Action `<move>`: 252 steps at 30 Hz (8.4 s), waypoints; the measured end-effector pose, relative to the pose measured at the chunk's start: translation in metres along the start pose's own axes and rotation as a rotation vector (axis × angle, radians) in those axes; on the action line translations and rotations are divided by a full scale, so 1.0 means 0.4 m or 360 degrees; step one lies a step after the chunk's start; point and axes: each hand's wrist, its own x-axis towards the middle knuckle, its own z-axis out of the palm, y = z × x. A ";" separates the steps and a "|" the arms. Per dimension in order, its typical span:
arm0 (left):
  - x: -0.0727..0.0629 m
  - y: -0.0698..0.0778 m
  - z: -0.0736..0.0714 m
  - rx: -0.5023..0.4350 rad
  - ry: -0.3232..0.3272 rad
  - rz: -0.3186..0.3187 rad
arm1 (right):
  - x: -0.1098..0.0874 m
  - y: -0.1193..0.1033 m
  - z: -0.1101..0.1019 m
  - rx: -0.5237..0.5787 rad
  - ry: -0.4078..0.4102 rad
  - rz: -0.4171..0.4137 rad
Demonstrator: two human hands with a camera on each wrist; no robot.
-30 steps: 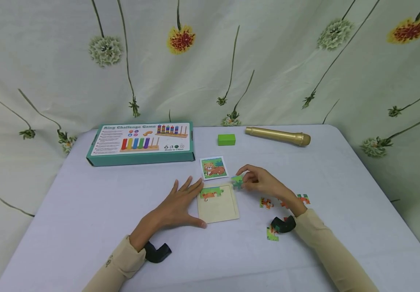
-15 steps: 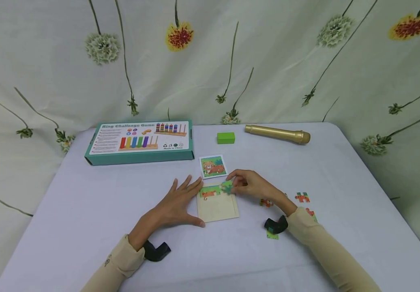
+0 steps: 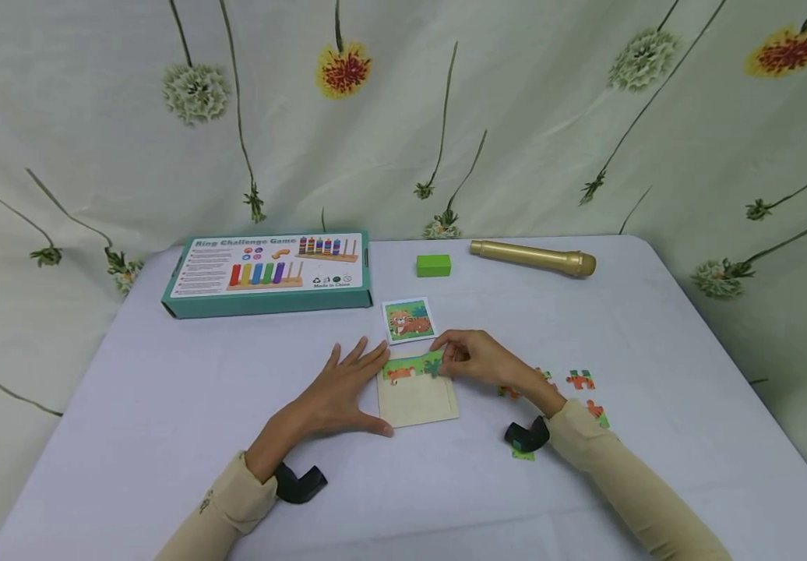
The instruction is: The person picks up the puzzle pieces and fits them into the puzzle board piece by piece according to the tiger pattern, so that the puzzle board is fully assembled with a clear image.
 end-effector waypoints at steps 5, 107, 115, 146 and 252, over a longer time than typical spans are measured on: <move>0.000 0.000 0.000 0.0005 0.0003 0.0002 | 0.002 -0.003 0.005 -0.0057 0.0012 0.0024; -0.004 0.004 -0.003 0.0007 0.0015 -0.0005 | -0.233 0.047 -0.090 -0.0128 0.0313 0.0123; -0.006 0.003 -0.003 0.0008 0.0013 -0.0005 | -0.268 0.055 -0.082 -0.0208 0.0315 0.0152; -0.006 0.006 -0.006 -0.0001 0.0020 -0.0007 | -0.258 0.055 -0.057 -0.0415 0.0266 0.0028; -0.012 -0.009 -0.021 -0.0096 0.0017 0.0063 | 0.019 -0.082 0.098 -0.0122 -0.0172 -0.0122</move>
